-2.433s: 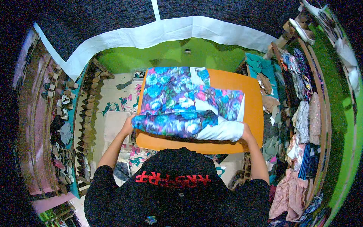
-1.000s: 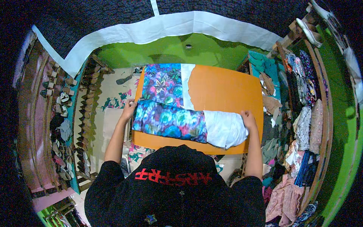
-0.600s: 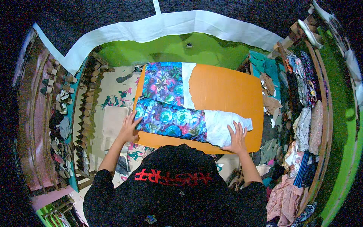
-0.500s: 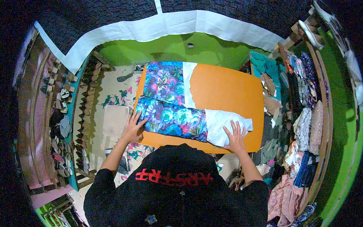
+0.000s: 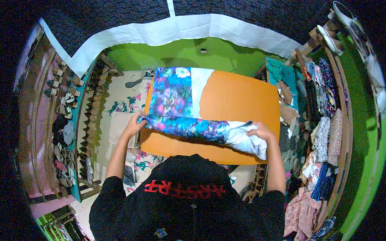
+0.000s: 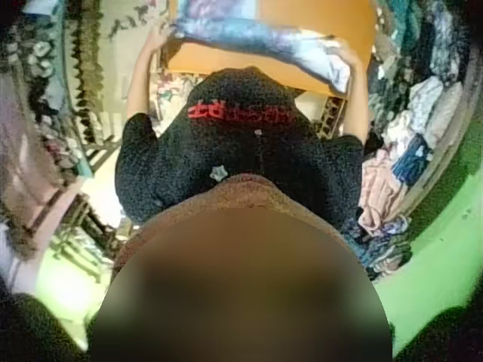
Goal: Folding and organizing various fabric pieces on a shelf and workbench within a workshop environment.
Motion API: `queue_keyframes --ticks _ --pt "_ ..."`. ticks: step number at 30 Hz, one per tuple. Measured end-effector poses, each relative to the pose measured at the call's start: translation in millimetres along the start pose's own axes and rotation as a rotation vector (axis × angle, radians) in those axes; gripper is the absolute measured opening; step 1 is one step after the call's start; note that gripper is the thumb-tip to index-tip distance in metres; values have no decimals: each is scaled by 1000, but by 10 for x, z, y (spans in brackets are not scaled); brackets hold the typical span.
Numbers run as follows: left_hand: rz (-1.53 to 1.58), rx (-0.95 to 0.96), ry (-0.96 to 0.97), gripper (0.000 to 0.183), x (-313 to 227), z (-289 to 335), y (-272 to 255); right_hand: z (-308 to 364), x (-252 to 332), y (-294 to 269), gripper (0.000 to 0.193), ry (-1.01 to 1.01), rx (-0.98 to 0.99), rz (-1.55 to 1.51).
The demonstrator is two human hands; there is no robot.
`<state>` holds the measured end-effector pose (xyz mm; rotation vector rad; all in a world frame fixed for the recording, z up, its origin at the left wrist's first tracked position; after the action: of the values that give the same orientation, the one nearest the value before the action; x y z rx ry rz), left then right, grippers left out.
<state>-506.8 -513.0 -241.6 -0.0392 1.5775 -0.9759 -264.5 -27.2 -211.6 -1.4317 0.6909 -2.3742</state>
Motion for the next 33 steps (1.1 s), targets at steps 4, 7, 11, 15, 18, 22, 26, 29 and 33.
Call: queue_keyframes --ticks 4,7,11,15,18,22,26,29,33 --pt "67 -146 -138 35 36 -349 -44 -447 -135 -242 29 104 -391 -49" --pt "86 -367 -199 46 176 -471 49 -543 -10 -233 30 -46 -728 114" --pt "82 -239 -241 60 240 -275 239 -395 578 222 44 -354 -574 375" --pt "-208 -369 37 69 -32 -65 393 -155 807 774 86 -579 -215 552" --pt "-503 -162 270 72 -443 92 274 56 813 971 93 -598 -211 649" --pt "-630 38 273 61 -204 50 277 32 566 1004 89 -515 -240 786" --pt "-448 -39 231 48 41 -125 222 -193 417 832 62 -487 -178 644" --pt "-377 -79 192 44 55 -170 48 -340 613 605 33 -376 -1 343" --pt "-9 235 -109 42 97 -313 -164 -572 658 354 30 -167 352 197"
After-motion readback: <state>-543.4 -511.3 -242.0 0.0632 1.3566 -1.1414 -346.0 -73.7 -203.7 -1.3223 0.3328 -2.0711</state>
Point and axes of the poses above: each hand's wrist, its own z-axis away from the middle knuckle, its own y-axis out of the palm, x = y × z, the point moved 2 cm from there along -z, towards the middle knuckle, and after that the axes turned 7 degrees about -x, right-handed, at the moved point
